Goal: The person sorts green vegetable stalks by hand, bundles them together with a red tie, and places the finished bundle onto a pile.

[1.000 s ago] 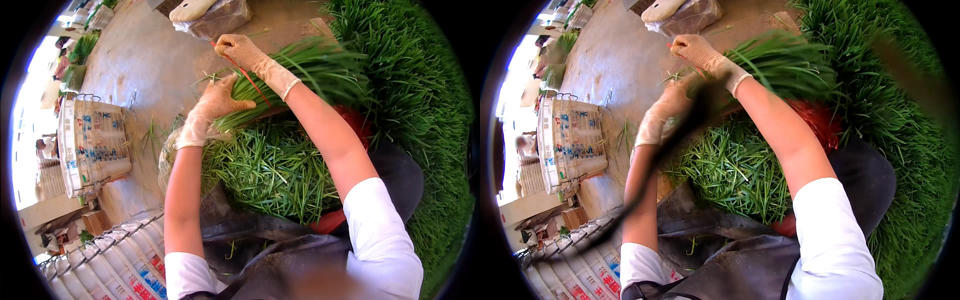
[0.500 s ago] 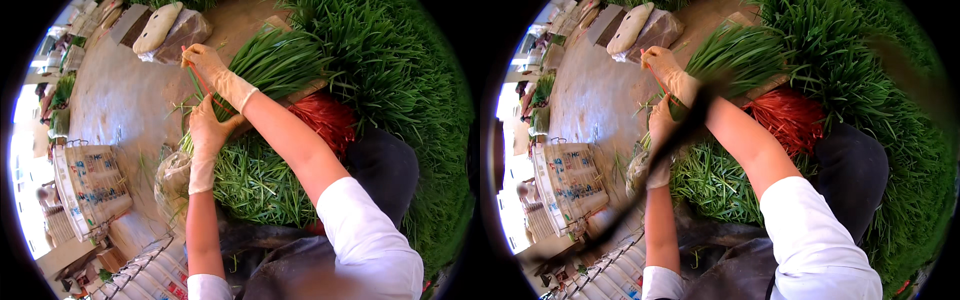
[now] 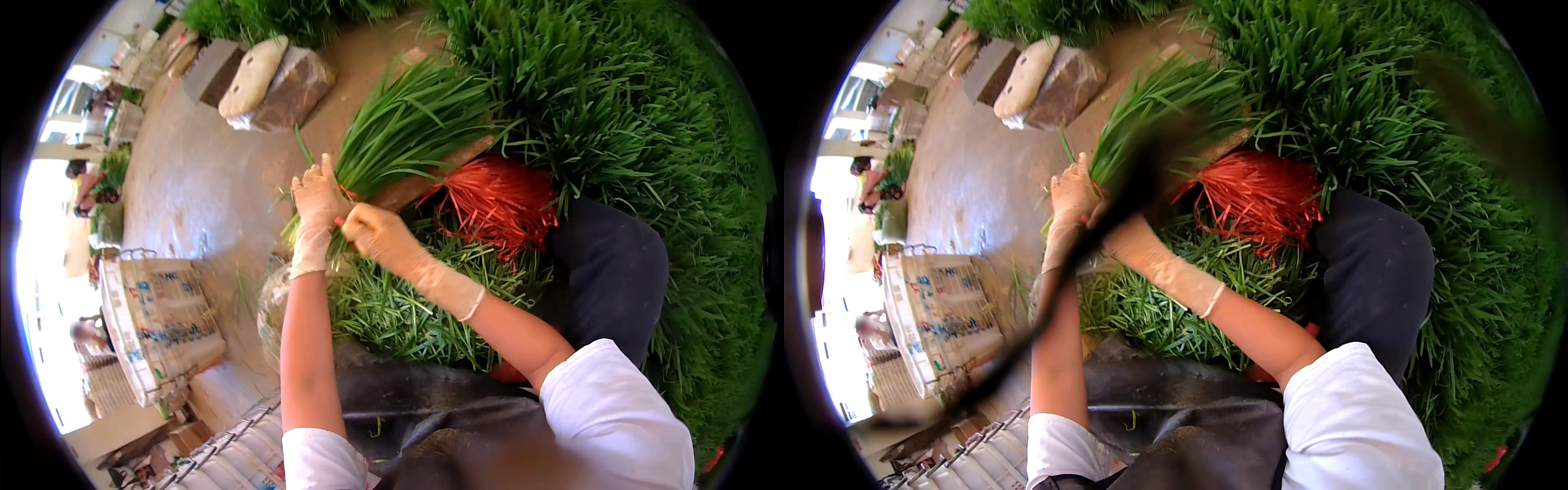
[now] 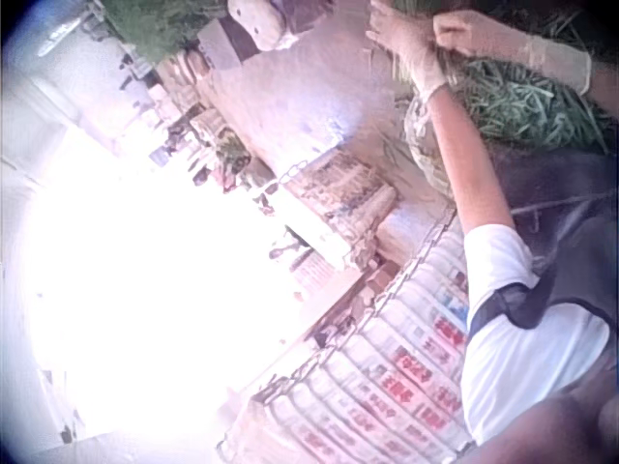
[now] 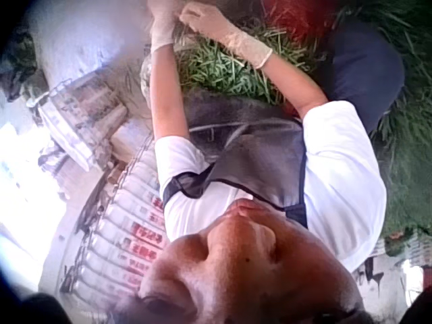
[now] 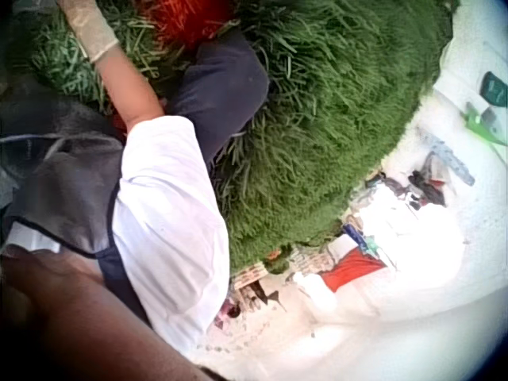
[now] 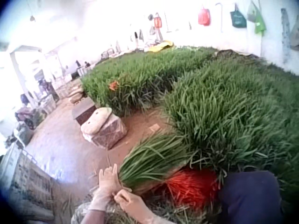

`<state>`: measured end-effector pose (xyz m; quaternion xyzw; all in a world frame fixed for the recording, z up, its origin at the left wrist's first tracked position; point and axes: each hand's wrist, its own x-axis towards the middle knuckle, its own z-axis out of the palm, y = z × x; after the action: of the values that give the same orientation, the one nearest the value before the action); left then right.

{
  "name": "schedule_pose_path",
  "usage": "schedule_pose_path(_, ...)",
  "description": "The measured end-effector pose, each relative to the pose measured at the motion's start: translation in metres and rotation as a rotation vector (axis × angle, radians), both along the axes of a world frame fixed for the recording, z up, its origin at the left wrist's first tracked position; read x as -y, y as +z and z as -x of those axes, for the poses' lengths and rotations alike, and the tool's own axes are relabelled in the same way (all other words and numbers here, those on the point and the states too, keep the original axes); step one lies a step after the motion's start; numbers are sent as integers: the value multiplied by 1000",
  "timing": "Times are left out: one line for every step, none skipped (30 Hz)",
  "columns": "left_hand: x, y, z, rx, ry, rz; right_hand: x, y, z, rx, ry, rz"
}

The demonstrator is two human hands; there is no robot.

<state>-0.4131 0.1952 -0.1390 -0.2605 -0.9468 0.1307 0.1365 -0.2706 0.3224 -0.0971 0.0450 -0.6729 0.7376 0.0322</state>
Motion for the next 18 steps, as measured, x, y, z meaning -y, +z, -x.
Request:
schedule_pose_path(-14, -1, -3, 62, -36, -24, -1, 19, -3, -18, 32, -102)
schedule_pose_path(-28, 8, -8, 273, 70, -81, -3, 32, -7, -49, 103, -203)
schedule_pose_path(-38, 20, -14, 482, 180, -137, -3, 39, -15, -87, 245, -319)
schedule_pose_path(-31, 30, -18, 587, 199, -244, -1, 48, -21, -153, 392, -423)
schedule_pose_path(-17, 38, -28, 514, 181, -406, -10, 74, -24, -242, 389, -570)
schedule_pose_path(5, 46, -45, 439, 176, -563, -28, 113, -28, -331, 396, -708)
schedule_pose_path(14, 65, -69, 379, 154, -558, -48, 140, -31, -409, 398, -854)
schedule_pose_path(21, 90, -93, 312, 132, -551, -67, 154, -31, -378, 410, -846)
schedule_pose_path(26, 137, -124, 250, 116, -369, -85, 167, -35, -352, 428, -830)
schedule_pose_path(56, 154, -148, 201, 125, -406, -100, 191, -48, -402, 289, -860)
schedule_pose_path(71, 171, -174, 119, 121, -403, -117, 202, -66, -585, 100, -697)
schedule_pose_path(79, 182, -199, 50, 107, -413, -128, 220, -86, -469, -10, -549)
schedule_pose_path(90, 200, -227, -31, 107, -409, -137, 242, -109, -528, -102, -634)
schedule_pose_path(102, 216, -255, -70, 120, -417, -139, 255, -130, -481, -121, -508)
schedule_pose_path(112, 232, -282, -108, 132, -423, -141, 259, -146, -491, -104, -440)
schedule_pose_path(120, 236, -308, -133, 141, -440, -137, 259, -160, -532, -96, -445)
schedule_pose_path(127, 240, -332, -189, 174, -417, -130, 259, -174, -568, -92, -442)
schedule_pose_path(135, 241, -354, -182, 206, -446, -120, 259, -186, -587, -73, -454)
